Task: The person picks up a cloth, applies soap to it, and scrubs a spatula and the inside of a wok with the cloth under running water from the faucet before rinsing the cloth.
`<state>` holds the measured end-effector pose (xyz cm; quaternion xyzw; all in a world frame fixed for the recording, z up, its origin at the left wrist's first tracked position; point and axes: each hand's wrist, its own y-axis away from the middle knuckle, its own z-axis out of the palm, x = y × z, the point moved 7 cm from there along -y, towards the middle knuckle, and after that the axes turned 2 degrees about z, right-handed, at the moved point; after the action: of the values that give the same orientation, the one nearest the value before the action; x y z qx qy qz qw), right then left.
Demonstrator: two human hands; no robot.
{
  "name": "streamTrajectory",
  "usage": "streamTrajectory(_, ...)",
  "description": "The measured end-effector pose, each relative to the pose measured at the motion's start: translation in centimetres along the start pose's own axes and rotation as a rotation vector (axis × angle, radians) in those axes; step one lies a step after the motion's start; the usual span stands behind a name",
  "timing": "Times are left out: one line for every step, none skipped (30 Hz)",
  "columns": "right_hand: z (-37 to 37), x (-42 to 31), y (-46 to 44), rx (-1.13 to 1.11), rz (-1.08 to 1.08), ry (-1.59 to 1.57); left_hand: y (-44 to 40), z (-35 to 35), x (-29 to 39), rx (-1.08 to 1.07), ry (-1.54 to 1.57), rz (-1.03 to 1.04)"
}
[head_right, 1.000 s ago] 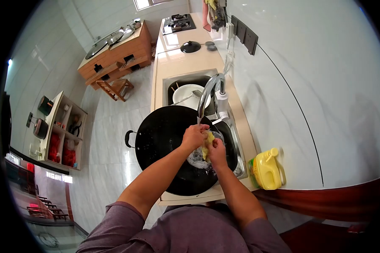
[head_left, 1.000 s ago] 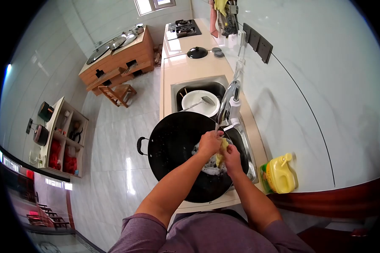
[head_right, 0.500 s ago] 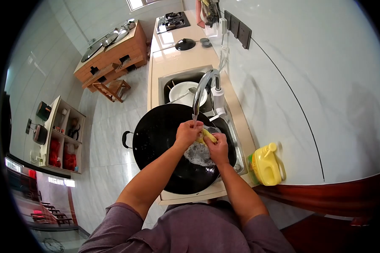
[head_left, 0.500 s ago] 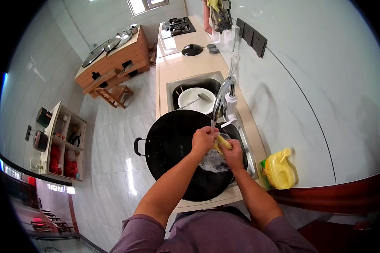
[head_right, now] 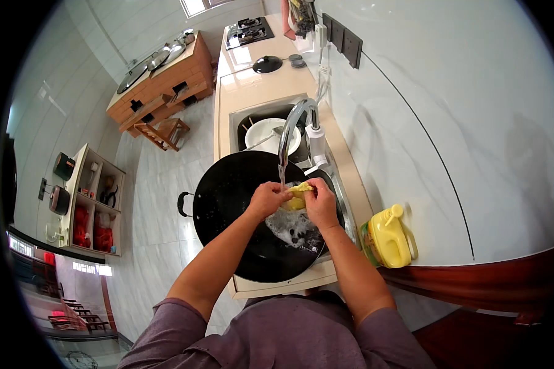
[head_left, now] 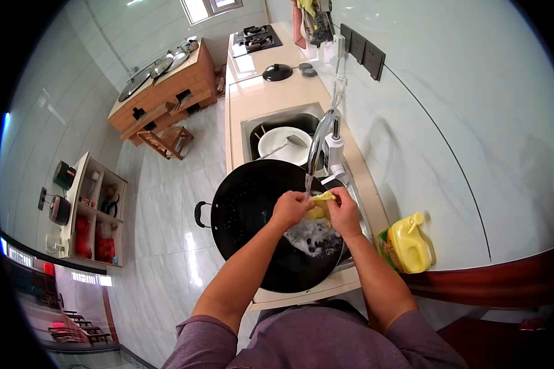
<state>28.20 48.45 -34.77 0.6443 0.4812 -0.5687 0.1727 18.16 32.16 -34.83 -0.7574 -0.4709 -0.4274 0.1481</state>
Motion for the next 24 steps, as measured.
streamTrajectory(-0.1, 0.1, 0.1, 0.012, 0.005, -0.029, -0.2, 0.3, -0.8, 0.003, 0.101, -0.009)
streamTrajectory(-0.1, 0.1, 0.2, 0.024, 0.011, -0.059, -0.4, 0.7, -1.4, 0.006, 0.203, -0.017)
streamTrajectory(-0.2, 0.1, 0.2, 0.036, 0.016, -0.089, -0.6, 1.0, -2.1, 0.009, 0.304, -0.026)
streamTrajectory(-0.1, 0.0, 0.3, 0.027, 0.015, -0.083, -0.8, 1.5, -2.8, -0.022, 0.401, -0.039)
streamTrajectory(-0.1, -0.4, 0.3, 0.019, 0.014, -0.076, -0.7, 1.8, -2.7, -0.055, 0.498, -0.051)
streamTrajectory(-0.2, -0.7, 0.3, 0.012, 0.012, -0.069, -0.6, 2.2, -2.5, -0.087, 0.596, -0.063)
streamTrajectory(0.0, -0.7, 0.3, -0.019, 0.035, -0.094, -0.6, 2.4, -2.3, -0.093, 0.634, -0.043)
streamTrajectory(0.1, -0.8, 0.2, -0.049, 0.058, -0.118, -0.6, 2.6, -2.0, -0.099, 0.672, -0.021)
streamTrajectory(0.3, -0.7, 0.2, -0.079, 0.081, -0.142, -0.6, 2.8, -1.7, -0.105, 0.711, 0.0)
streamTrajectory(0.1, -0.6, 0.1, -0.066, 0.097, -0.129, -0.6, 3.0, -1.7, -0.111, 0.702, 0.002)
streamTrajectory(-0.1, -0.4, 0.0, -0.053, 0.114, -0.116, -0.4, 3.0, -1.2, -0.117, 0.693, 0.004)
streamTrajectory(-0.3, -0.3, -0.1, -0.038, 0.13, -0.104, -0.1, 2.9, -0.7, -0.124, 0.682, 0.007)
streamTrajectory(-0.9, -1.0, -0.3, 0.02, 0.011, -0.019, 0.1, 2.4, -0.5, -0.091, 0.47, 0.007)
streamTrajectory(-1.5, -1.7, -0.4, 0.078, -0.108, 0.066, 0.7, 1.2, 0.8, -0.058, 0.257, 0.007)
streamTrajectory(-2.0, -2.3, -0.3, 0.136, -0.227, 0.15, 1.1, 0.4, 1.5, -0.025, 0.045, 0.007)
streamTrajectory(-2.4, -2.0, -0.3, 0.121, -0.205, 0.185, 0.9, 0.1, 1.0, 0.028, 0.053, 0.021)
streamTrajectory(-2.8, -1.6, -0.3, 0.109, -0.183, 0.22, 0.5, 0.2, 0.0, 0.08, 0.06, 0.037)
streamTrajectory(-3.0, -1.2, -0.2, 0.096, -0.16, 0.255, 0.3, 0.0, -0.5, 0.132, 0.068, 0.052)
streamTrajectory(-2.9, -0.3, -0.1, 0.063, -0.061, 0.162, 0.1, 0.6, -1.6, 0.096, 0.22, -0.01)
streamTrajectory(-2.7, 0.7, 0.0, 0.029, 0.037, 0.069, -0.1, 1.0, -2.0, 0.039, 0.335, -0.035)
streamTrajectory(-2.3, 1.6, 0.1, -0.006, 0.134, -0.024, -0.3, 1.5, -2.4, -0.017, 0.451, -0.061)
streamTrajectory(-2.0, 2.1, 0.1, -0.02, 0.167, -0.103, -0.5, 2.0, -2.7, -0.074, 0.567, -0.086)
streamTrajectory(-1.5, 2.2, 0.1, -0.034, 0.2, -0.181, -0.4, 1.8, -2.1, -0.049, 0.632, -0.064)
streamTrajectory(-1.0, 2.3, 0.2, -0.048, 0.233, -0.26, -0.3, 1.8, -1.4, -0.024, 0.696, -0.042)
